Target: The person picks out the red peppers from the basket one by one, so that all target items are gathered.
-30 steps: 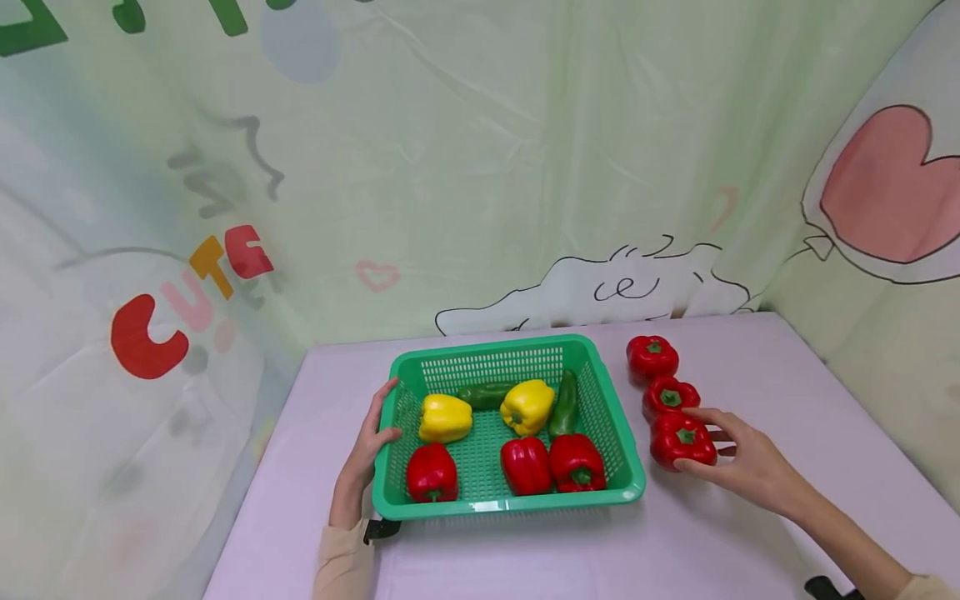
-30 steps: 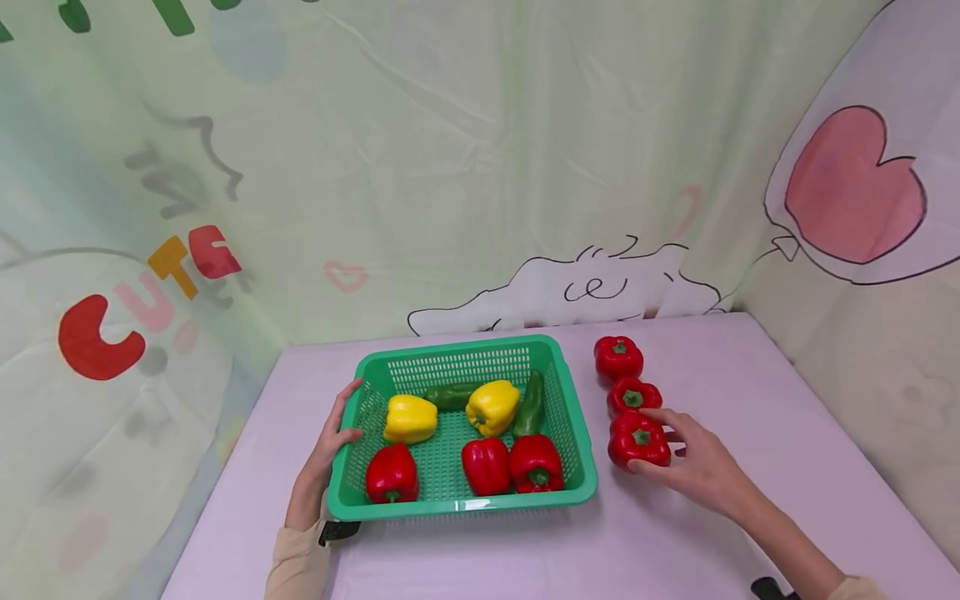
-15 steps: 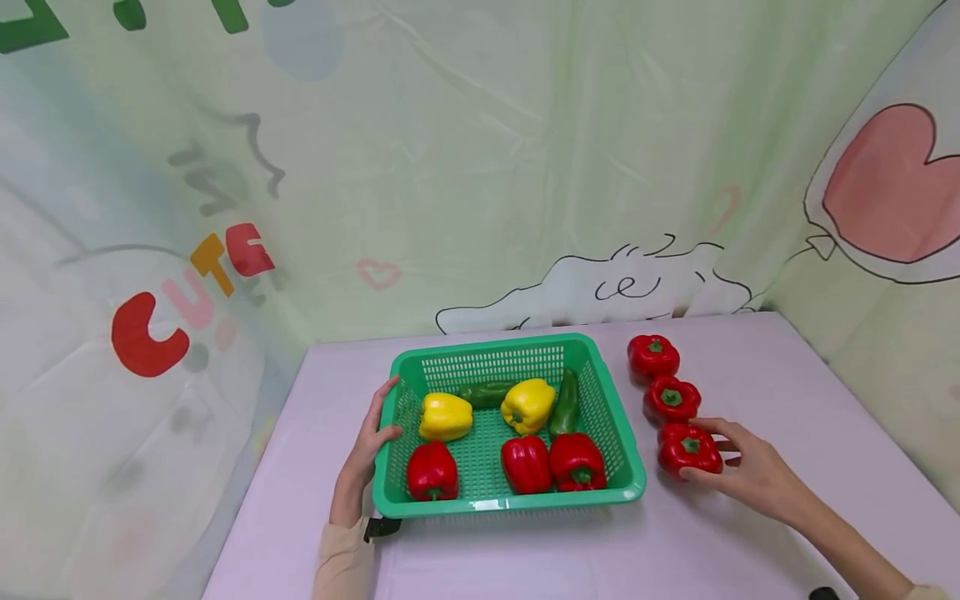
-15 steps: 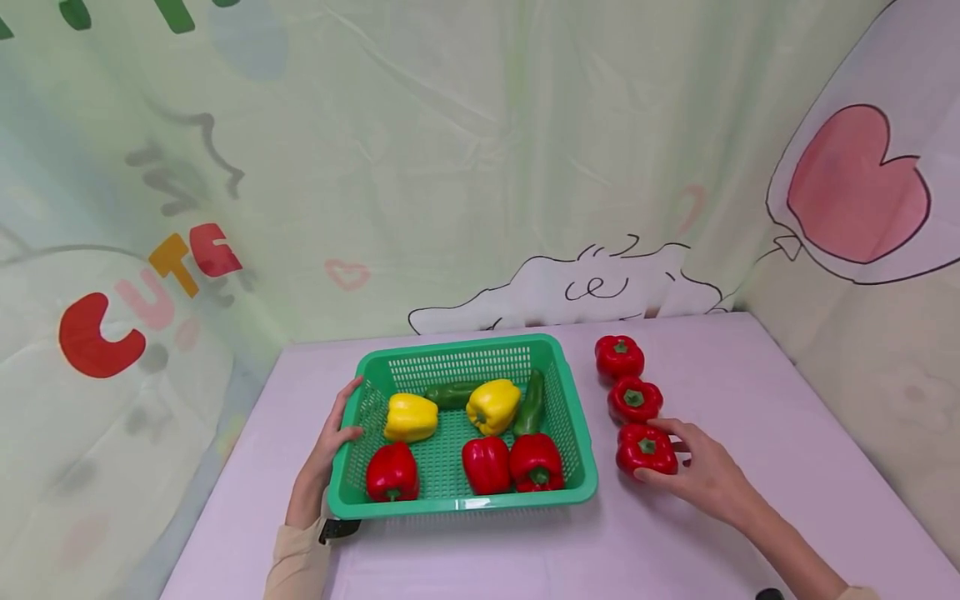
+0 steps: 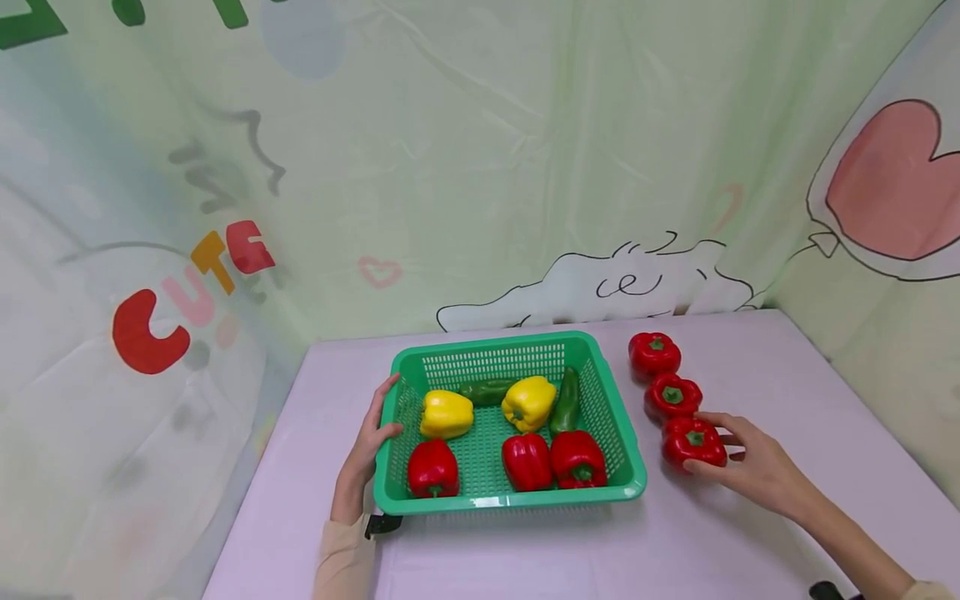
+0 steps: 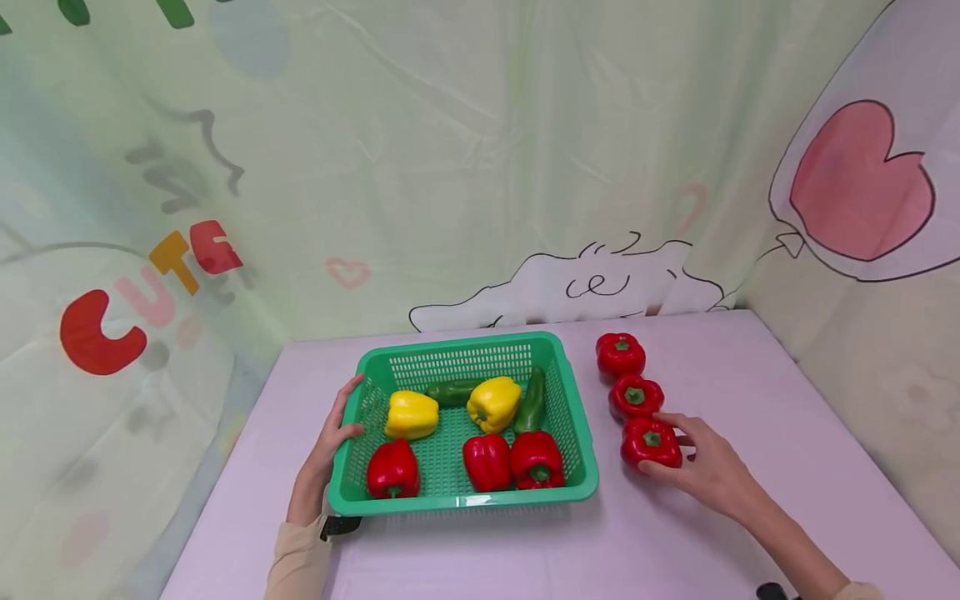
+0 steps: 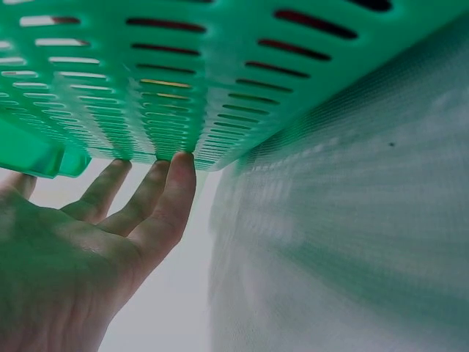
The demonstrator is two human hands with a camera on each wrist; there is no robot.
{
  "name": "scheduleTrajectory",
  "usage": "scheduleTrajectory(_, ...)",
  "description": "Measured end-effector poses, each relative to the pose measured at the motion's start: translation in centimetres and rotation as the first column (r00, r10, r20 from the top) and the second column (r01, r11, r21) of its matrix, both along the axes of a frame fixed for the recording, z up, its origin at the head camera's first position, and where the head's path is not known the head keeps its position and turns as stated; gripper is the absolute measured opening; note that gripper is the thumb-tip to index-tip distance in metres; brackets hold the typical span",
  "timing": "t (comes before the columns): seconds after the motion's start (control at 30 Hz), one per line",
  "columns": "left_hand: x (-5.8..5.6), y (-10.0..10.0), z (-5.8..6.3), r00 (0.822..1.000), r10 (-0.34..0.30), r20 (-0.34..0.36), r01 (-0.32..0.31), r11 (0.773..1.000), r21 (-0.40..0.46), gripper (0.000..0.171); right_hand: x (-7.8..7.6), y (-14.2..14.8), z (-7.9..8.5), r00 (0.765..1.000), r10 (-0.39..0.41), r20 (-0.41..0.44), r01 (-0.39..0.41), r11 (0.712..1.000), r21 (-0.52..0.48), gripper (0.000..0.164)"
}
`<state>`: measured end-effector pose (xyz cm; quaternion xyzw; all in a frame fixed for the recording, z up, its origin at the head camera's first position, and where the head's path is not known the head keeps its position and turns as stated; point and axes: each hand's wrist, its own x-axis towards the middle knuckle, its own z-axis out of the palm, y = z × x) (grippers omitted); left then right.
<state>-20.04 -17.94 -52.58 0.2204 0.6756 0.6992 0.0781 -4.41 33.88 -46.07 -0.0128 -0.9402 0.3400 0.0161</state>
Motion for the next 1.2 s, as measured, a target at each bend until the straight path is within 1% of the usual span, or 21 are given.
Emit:
scheduleTrajectory(0.2,-0.1,-0.1,0.0,1.000,0.001,-0.006,-0.001,1.000,-0.011,0.080,0.0,0.1,0.2,1.000,0.000,0.007,0.000,1.000,0.005,0.081)
scheduleTrajectory(0.4,0.0,0.0,0.0,1.000,0.003,-0.010,-0.003,1.000,-0.009,0.080,0.0,0.3,0.4,1.000,0.002,0.018,-0.002,1.000,0.003,0.081)
scheduleTrajectory(0.53,0.0,0.0,0.1,1.000,0.003,-0.007,-0.003,1.000,-0.005,0.081,-0.2,0.5,0.8,1.000,0.008,-0.001,-0.008,1.000,0.025,0.082)
scheduleTrajectory(0.6,-0.1,0.0,0.1,1.000,0.000,-0.007,0.000,1.000,-0.003,0.080,-0.5,0.6,1.2,1.000,0.012,-0.029,-0.011,0.999,0.046,0.081)
scheduleTrajectory(0.77,-0.1,-0.1,-0.2,1.000,0.001,-0.010,-0.001,1.000,0.000,0.080,-1.3,0.1,2.6,0.989,0.030,-0.146,-0.018,0.996,0.087,0.077)
scheduleTrajectory(0.87,0.0,-0.1,-0.3,1.000,0.001,-0.012,-0.001,1.000,0.001,0.080,-1.6,-0.7,3.7,0.981,0.043,-0.191,-0.023,0.994,0.102,0.077)
scheduleTrajectory(1.03,-0.1,-0.1,-0.3,1.000,-0.012,-0.012,0.013,1.000,0.005,0.080,-1.9,-2.8,5.7,0.970,0.077,-0.232,-0.051,0.992,0.115,0.072)
scheduleTrajectory(1.2,-0.1,-0.1,-0.2,1.000,-0.007,-0.014,0.007,1.000,0.003,0.080,-1.8,-5.8,7.7,0.970,0.123,-0.211,-0.097,0.987,0.128,0.066)
